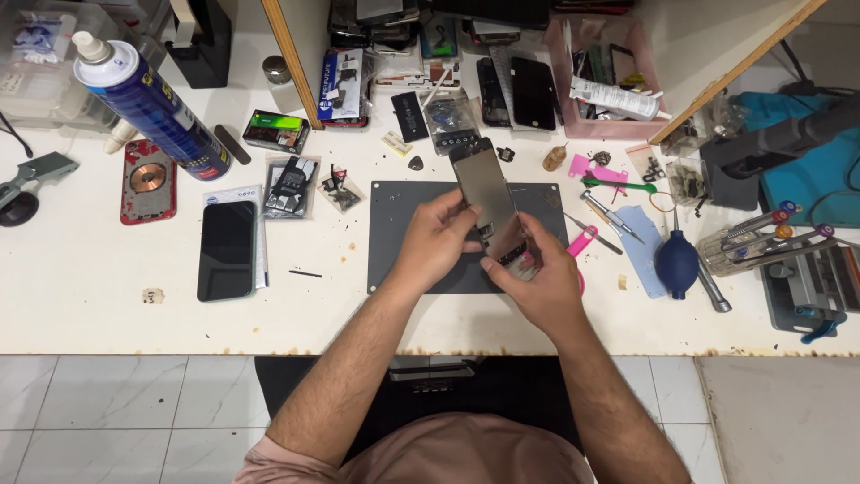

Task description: Cleaning a phone frame with a brush and unboxing a new screen and battery for repair.

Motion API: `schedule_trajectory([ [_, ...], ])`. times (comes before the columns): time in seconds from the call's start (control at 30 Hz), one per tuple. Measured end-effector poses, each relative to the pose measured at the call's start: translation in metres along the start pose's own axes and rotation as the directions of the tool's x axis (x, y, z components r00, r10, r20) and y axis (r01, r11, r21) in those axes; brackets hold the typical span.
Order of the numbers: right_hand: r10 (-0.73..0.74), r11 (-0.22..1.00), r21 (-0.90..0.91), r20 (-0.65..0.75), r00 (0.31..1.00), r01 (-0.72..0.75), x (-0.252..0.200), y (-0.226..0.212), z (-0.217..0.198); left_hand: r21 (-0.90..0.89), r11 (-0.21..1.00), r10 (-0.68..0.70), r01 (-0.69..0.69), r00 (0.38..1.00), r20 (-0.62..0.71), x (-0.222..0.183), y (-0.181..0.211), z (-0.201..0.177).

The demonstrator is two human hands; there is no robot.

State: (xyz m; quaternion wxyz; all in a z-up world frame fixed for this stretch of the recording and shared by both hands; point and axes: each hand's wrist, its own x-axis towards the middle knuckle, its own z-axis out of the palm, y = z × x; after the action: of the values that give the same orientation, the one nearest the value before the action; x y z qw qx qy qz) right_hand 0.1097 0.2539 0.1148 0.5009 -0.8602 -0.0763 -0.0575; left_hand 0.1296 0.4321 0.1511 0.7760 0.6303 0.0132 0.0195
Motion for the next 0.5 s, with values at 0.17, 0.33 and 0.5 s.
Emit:
schedule_trajectory([
  [0.17,-0.016,1.000,-0.010,-0.008,1.000,0.016,0.000,0.010,0.004,-0.053,0.998,-0.017,0.018,1.000,0.004,-0.001,-0.002,-0.001],
  [0.33,-0.076,0.995,-0.073,-0.042,0.996,0.073,0.001,-0.020,0.001,-0.037,0.999,0.019,-0.018,1.000,0.020,0.016,-0.052,-0.011],
  [0.5,-0.030,0.986,-0.164,0.027,0.999,0.034,0.006,-0.037,0.001,0.023,0.999,0.024,-0.025,0.999,0.049,-0.003,-0.008,-0.006],
])
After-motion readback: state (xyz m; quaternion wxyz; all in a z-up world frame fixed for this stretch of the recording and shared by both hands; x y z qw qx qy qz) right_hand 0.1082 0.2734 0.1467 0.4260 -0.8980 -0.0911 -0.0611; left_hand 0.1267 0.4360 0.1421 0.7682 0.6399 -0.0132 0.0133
